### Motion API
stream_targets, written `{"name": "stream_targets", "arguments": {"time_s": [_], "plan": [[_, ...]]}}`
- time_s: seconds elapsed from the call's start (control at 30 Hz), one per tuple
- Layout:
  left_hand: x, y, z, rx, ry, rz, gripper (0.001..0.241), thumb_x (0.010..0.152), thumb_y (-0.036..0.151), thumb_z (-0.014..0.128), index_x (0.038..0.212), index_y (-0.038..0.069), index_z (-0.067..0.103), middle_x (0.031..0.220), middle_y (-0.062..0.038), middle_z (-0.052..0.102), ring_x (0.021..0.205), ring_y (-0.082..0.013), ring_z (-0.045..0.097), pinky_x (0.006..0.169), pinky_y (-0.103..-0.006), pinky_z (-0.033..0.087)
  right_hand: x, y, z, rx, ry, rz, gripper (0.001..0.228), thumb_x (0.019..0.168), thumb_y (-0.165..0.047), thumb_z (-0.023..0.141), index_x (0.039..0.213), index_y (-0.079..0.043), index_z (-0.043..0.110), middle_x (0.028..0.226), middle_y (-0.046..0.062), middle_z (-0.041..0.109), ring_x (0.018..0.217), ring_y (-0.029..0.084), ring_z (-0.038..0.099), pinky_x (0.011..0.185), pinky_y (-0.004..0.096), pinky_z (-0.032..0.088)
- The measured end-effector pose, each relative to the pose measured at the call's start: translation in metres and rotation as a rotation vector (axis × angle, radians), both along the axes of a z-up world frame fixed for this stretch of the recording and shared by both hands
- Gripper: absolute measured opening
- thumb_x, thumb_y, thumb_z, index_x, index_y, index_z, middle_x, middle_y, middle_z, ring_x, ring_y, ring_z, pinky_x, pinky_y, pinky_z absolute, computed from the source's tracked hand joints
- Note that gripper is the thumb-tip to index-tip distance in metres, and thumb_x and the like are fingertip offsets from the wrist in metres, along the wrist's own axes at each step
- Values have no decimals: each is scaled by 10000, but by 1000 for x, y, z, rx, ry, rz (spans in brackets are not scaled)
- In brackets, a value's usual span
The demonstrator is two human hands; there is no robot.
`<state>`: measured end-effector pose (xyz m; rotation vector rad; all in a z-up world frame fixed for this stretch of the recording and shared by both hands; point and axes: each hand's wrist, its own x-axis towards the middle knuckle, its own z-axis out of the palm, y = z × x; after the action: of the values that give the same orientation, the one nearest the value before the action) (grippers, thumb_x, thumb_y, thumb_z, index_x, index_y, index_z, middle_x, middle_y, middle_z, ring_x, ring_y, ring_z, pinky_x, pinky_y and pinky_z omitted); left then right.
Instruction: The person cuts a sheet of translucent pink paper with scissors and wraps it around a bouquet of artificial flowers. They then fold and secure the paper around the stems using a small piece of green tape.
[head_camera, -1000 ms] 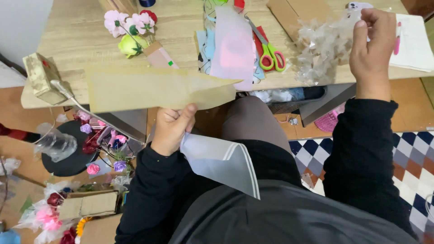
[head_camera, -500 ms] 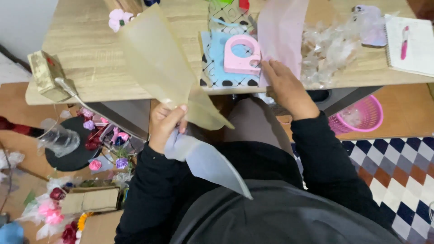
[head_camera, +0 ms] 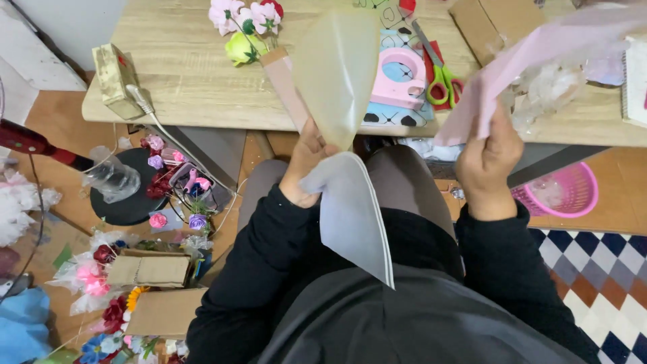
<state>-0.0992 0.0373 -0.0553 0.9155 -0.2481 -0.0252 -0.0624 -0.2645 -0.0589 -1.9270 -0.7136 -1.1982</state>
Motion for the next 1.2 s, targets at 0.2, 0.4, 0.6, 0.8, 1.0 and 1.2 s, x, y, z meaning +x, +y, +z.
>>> {"name": "stream_targets", "arguments": {"time_s": [0.2,0.4,0.6,0.8,1.0,1.2], "plan": [[33,-8,-82,64,212,7,253,883,177,830,1065,48,712,941,-112,756,662,-183,737,519,-295,621,-46,76,37,-310,12,586,393,1029,-277,539,1201,40,693,1433,317,538,1282,527,559,1091,576,451],[12,3,-30,464,-60,164,210,1018,134,610,1187,27,674,820,-153,744,372,-147,589,311,-224,466,-72,79,57,-438,297,584,290,1039,-191,565,1213,21,660,1578,325,417,1434,540,406,1135,600,385],[5,9,-34,310,-253,-49,730,1056,623,293,1387,6,497,1092,-205,724,389,-83,538,339,-168,439,-64,76,49,-616,221,505,401,1075,-309,403,1145,-28,681,1477,372,486,1362,591,443,1079,621,409],[-4,-9,-18,292,-387,51,491,987,24,646,1453,22,493,1398,-154,606,1288,-193,539,1097,-470,469,-76,91,78,-629,241,457,302,962,-295,669,1169,-78,701,1364,318,592,1294,517,549,1104,579,400],[0,-8,-17,160,-434,-81,476,1054,140,587,1500,41,452,1332,-178,642,848,-154,635,651,-289,517,-18,33,0,-15,590,511,729,801,-675,653,1129,-31,741,1136,128,688,1093,310,675,926,433,524],[-21,-17,-22,136,-331,-189,395,1096,209,494,1419,-16,526,1166,-178,704,447,-73,617,356,-135,506,-10,49,0,246,783,635,846,886,131,602,1591,-4,153,1447,243,473,1278,334,540,1052,482,488]]}}
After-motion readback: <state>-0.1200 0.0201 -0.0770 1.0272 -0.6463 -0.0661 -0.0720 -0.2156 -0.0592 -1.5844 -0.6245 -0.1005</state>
